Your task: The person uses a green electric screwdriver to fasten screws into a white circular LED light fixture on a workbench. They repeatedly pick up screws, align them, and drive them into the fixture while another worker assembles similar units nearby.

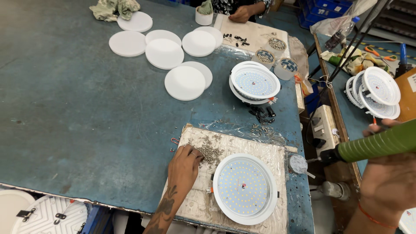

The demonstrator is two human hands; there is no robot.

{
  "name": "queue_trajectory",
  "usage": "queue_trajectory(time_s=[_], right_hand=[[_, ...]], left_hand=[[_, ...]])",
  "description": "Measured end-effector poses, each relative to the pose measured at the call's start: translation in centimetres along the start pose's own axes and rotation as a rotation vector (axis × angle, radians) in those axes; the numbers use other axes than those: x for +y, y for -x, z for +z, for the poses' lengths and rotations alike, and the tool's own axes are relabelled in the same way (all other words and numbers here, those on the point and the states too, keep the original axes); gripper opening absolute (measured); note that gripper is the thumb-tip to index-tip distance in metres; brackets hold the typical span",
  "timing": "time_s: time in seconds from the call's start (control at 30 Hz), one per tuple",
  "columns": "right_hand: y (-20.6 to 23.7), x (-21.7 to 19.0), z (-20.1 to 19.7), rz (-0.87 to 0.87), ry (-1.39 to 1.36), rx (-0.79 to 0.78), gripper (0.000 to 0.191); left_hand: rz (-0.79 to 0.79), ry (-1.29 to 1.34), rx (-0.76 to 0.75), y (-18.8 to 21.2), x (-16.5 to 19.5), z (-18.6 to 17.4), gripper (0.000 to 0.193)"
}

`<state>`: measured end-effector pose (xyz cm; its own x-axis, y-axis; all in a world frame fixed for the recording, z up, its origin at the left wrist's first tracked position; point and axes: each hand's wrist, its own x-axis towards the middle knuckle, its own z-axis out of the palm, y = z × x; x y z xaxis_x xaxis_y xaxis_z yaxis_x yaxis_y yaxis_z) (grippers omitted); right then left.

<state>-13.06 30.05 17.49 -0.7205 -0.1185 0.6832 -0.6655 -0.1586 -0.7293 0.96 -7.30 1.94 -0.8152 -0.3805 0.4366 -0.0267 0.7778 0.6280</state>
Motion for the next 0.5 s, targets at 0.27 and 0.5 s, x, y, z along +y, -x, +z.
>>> queue_trajectory(time_s=[0.27, 0.5], right_hand=[[-0.2, 2.4, -0.6, 0.056, -0.426, -0.074, 0.062], [2.3, 0.8, 5.9, 0.24, -0.555, -0.118, 0.096]], left_hand=[[-0.123, 0.269, 0.094, -1.7, -0.8, -1.0, 0.008], [-0.424, 0.829, 0.056, -0.6, -0.7, 0.1, 0.014]])
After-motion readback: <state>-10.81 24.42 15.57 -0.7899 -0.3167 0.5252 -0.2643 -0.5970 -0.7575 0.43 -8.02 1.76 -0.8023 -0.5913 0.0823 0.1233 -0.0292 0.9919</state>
